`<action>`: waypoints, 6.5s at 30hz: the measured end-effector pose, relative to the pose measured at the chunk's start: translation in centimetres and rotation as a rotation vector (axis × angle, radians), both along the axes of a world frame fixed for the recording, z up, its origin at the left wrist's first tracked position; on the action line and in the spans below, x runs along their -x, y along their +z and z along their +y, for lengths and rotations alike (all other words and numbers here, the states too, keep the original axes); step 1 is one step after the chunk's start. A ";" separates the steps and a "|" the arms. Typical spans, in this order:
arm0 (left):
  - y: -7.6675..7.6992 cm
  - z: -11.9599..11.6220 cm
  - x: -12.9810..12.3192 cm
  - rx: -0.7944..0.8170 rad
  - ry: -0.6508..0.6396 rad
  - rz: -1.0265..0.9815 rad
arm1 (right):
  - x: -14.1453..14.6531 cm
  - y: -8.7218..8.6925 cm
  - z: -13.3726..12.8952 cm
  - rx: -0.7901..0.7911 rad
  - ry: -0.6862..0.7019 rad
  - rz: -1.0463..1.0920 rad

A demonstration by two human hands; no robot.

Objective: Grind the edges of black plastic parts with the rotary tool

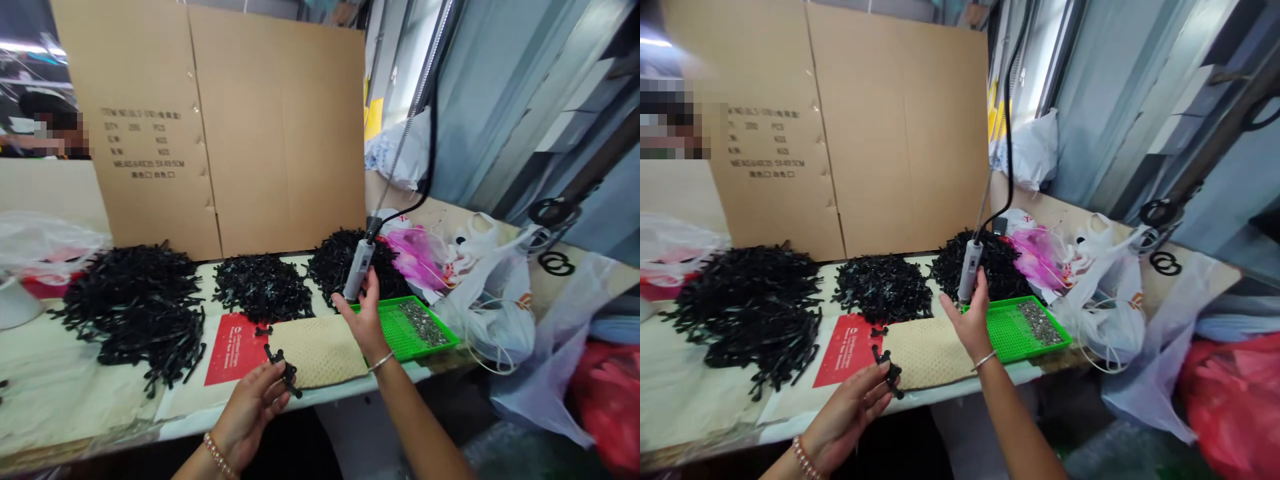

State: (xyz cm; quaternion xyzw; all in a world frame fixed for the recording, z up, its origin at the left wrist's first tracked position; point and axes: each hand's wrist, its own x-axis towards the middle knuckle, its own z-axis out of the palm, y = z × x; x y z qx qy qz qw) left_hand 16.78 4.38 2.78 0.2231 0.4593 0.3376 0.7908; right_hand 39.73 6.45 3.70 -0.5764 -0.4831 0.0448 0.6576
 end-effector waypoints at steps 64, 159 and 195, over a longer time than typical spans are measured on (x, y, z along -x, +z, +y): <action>-1.9 5.4 -12.8 0.050 -0.409 0.099 | -15.8 -3.3 2.4 -0.034 0.067 0.443; -3.7 4.9 -13.1 -0.060 -0.336 -0.030 | -0.6 -1.4 -1.1 -0.007 0.465 0.611; -3.2 4.9 -13.2 -0.039 -0.308 0.007 | -0.6 -1.0 -1.2 -0.063 0.518 0.630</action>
